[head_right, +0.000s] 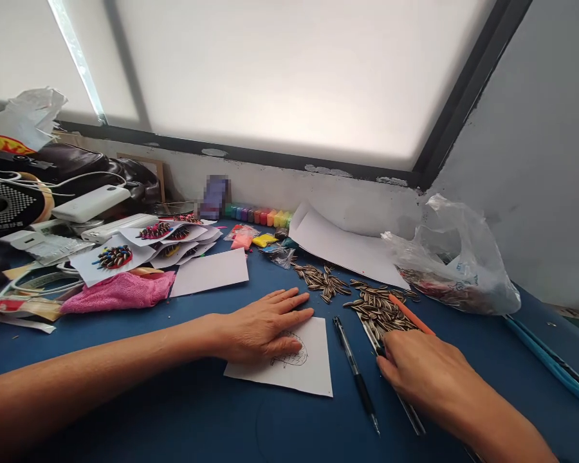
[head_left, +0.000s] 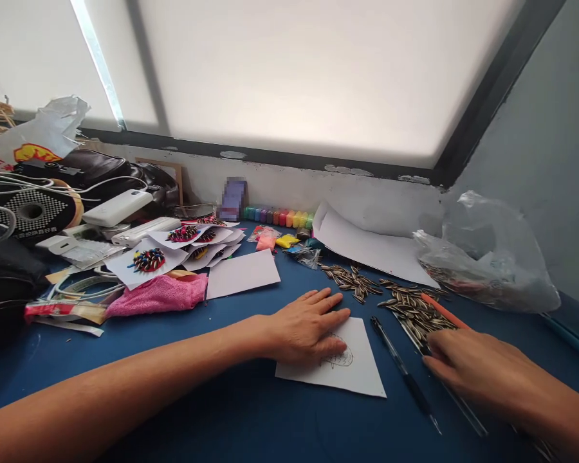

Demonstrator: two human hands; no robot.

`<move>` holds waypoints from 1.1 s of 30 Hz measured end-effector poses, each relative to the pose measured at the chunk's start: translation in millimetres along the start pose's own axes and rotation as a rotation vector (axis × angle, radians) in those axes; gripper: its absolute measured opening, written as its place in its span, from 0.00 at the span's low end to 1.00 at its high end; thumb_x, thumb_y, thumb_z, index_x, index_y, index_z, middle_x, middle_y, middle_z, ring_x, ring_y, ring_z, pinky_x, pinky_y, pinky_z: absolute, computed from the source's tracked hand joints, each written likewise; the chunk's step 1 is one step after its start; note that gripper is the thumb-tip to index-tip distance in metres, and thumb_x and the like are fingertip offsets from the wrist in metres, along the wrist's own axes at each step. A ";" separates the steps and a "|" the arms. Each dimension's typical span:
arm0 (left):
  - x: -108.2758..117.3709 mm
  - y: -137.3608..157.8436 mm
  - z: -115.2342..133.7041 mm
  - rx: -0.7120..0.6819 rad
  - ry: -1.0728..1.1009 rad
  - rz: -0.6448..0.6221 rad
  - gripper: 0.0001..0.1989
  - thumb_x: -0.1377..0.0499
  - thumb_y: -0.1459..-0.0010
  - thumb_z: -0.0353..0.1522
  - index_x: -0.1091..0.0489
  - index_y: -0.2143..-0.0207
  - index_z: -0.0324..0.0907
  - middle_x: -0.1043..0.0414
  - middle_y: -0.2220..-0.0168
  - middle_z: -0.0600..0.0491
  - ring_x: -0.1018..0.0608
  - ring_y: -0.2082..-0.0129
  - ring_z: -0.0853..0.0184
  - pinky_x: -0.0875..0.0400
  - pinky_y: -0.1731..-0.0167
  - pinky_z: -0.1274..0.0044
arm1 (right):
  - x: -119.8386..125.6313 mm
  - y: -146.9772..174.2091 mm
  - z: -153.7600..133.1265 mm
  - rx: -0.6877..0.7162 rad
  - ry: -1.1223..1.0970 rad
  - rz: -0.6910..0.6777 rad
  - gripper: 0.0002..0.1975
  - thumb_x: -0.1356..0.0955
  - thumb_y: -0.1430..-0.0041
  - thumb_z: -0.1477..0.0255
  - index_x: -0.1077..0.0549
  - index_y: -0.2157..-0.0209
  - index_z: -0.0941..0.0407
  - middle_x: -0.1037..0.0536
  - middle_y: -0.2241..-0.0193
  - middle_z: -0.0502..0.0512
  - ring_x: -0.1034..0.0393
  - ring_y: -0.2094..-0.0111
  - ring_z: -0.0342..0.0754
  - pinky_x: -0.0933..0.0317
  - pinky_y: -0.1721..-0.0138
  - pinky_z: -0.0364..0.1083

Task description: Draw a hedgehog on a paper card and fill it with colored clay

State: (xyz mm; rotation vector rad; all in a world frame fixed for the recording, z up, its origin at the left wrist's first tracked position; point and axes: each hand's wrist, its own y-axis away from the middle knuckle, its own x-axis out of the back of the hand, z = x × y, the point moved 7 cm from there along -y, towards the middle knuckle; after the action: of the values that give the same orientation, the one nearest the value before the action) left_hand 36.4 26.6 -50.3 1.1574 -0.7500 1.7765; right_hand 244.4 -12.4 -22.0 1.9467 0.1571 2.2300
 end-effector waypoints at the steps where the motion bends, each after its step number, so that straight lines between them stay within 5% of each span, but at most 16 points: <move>1: -1.0 -0.2 -0.3 0.003 0.005 0.007 0.32 0.55 0.33 0.47 0.47 0.35 0.39 0.60 0.31 0.39 0.58 0.31 0.50 0.57 0.35 0.58 | 1.5 -1.5 -0.1 -0.019 0.001 0.012 0.16 0.33 0.46 0.71 0.37 0.85 0.52 0.25 0.81 0.55 0.30 0.80 0.54 0.52 0.82 0.46; 10: -8.8 0.1 10.5 0.043 0.072 -0.037 0.33 0.58 0.33 0.48 0.52 0.33 0.38 0.67 0.30 0.38 0.63 0.31 0.51 0.61 0.35 0.59 | 11.7 0.4 16.3 -0.134 -0.002 0.059 0.18 0.29 0.54 0.75 0.39 0.88 0.51 0.28 0.84 0.54 0.30 0.82 0.56 0.50 0.83 0.47; 16: -12.9 -1.2 17.1 0.050 0.054 -0.002 0.34 0.58 0.33 0.48 0.52 0.33 0.35 0.66 0.31 0.36 0.61 0.31 0.49 0.62 0.34 0.59 | 18.8 2.1 -3.9 -0.118 -0.061 0.139 0.15 0.36 0.41 0.64 0.33 0.81 0.52 0.24 0.80 0.56 0.27 0.76 0.58 0.48 0.79 0.48; 19: -13.8 -1.5 16.6 0.058 0.032 0.026 0.34 0.57 0.33 0.47 0.52 0.33 0.35 0.65 0.31 0.36 0.60 0.31 0.49 0.61 0.34 0.59 | 7.6 5.5 -32.3 0.000 -0.078 0.004 0.18 0.37 0.39 0.63 0.36 0.82 0.52 0.22 0.78 0.56 0.26 0.73 0.57 0.49 0.76 0.47; 24: -13.0 -0.8 18.3 0.038 0.010 0.060 0.34 0.58 0.33 0.48 0.51 0.33 0.36 0.63 0.31 0.37 0.58 0.32 0.48 0.58 0.35 0.58 | 1.8 11.6 -49.0 -0.031 0.043 -0.084 0.15 0.39 0.37 0.70 0.36 0.79 0.52 0.21 0.74 0.57 0.25 0.71 0.57 0.52 0.76 0.47; 30: -12.6 -0.7 18.4 0.016 0.003 0.082 0.34 0.58 0.33 0.48 0.49 0.34 0.36 0.62 0.31 0.36 0.57 0.32 0.48 0.57 0.35 0.57 | 11.6 15.5 -15.7 -0.108 0.113 -0.103 0.13 0.34 0.44 0.73 0.34 0.82 0.53 0.20 0.73 0.62 0.23 0.69 0.63 0.45 0.75 0.49; 33: -12.0 -0.2 18.4 0.017 0.019 0.085 0.34 0.58 0.33 0.48 0.49 0.34 0.35 0.61 0.31 0.35 0.57 0.32 0.48 0.57 0.35 0.57 | 19.9 7.1 -0.2 -0.177 0.040 0.007 0.17 0.40 0.36 0.65 0.25 0.73 0.53 0.18 0.70 0.61 0.22 0.68 0.61 0.36 0.73 0.52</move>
State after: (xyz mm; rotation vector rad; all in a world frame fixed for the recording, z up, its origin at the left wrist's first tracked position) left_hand 46.4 7.5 -54.2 1.1330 -0.7848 1.8650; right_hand 241.1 -15.3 -1.3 1.8145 -0.0403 2.2052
